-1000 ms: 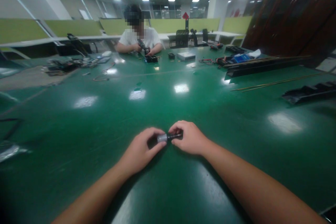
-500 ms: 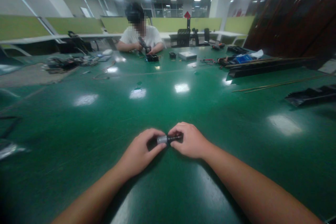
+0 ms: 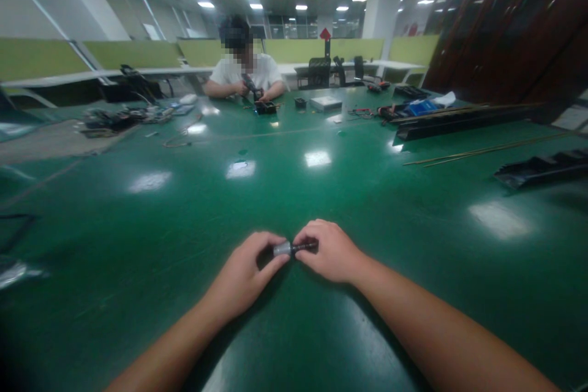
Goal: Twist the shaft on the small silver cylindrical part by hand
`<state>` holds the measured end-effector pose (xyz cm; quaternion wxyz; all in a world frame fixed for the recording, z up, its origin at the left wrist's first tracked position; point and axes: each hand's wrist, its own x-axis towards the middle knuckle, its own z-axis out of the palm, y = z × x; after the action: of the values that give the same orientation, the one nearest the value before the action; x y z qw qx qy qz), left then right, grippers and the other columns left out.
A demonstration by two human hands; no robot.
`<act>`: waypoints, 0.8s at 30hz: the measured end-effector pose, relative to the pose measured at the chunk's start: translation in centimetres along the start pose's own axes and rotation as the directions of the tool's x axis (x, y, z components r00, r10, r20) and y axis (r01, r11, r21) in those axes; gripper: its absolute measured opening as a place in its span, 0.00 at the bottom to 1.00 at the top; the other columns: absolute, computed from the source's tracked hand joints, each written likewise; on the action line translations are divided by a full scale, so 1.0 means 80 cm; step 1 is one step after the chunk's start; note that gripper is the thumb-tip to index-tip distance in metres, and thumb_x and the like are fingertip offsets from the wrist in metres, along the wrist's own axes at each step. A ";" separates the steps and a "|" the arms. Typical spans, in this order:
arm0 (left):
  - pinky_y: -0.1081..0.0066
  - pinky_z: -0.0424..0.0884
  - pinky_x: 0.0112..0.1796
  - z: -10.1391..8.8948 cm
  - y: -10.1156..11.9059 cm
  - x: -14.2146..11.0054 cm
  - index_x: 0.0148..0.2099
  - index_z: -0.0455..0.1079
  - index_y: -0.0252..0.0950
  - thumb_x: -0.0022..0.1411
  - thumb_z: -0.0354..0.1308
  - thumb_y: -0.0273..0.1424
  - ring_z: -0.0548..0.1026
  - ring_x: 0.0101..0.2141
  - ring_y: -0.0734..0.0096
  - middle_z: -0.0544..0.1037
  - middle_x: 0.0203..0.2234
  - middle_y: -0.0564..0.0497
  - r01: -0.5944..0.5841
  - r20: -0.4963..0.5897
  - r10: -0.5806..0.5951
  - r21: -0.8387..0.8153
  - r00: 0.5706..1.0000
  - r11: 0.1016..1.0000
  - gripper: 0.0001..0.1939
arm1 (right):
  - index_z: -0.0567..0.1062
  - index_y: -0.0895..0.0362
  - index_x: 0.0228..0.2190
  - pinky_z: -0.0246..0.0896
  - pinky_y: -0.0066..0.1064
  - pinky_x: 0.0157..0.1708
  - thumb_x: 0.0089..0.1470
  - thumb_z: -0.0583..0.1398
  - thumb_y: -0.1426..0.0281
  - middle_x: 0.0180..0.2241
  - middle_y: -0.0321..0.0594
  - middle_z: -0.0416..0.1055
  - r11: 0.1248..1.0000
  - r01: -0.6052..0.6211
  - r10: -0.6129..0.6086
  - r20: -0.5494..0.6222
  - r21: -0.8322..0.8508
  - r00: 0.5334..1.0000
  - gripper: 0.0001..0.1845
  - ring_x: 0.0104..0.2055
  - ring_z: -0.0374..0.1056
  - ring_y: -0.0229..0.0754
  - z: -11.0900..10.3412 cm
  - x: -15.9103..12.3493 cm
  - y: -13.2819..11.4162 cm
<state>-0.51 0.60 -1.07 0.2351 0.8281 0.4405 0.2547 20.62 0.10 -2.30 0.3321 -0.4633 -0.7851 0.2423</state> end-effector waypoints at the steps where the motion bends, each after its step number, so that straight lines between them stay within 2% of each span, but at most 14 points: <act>1: 0.61 0.70 0.42 0.000 0.000 0.000 0.45 0.71 0.39 0.63 0.59 0.33 0.73 0.40 0.61 0.77 0.38 0.48 -0.005 -0.003 0.005 0.000 1.000 1.000 0.08 | 0.78 0.55 0.33 0.61 0.32 0.37 0.50 0.66 0.74 0.31 0.38 0.75 1.000 0.001 -0.001 0.002 0.001 1.000 0.06 0.35 0.68 0.41 -0.001 0.000 0.000; 24: 0.61 0.71 0.43 -0.001 0.001 0.001 0.46 0.72 0.39 0.63 0.60 0.33 0.74 0.41 0.61 0.78 0.39 0.48 -0.008 -0.007 0.008 0.025 1.000 1.000 0.09 | 0.78 0.55 0.32 0.61 0.33 0.38 0.48 0.65 0.75 0.31 0.38 0.75 0.999 0.038 -0.038 0.009 -0.021 0.999 0.06 0.35 0.68 0.41 -0.010 -0.002 0.003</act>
<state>-0.50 0.61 -0.95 0.2221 0.8319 0.4411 0.2530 21.42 0.15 -1.96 0.3284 -0.4508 -0.7977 0.2293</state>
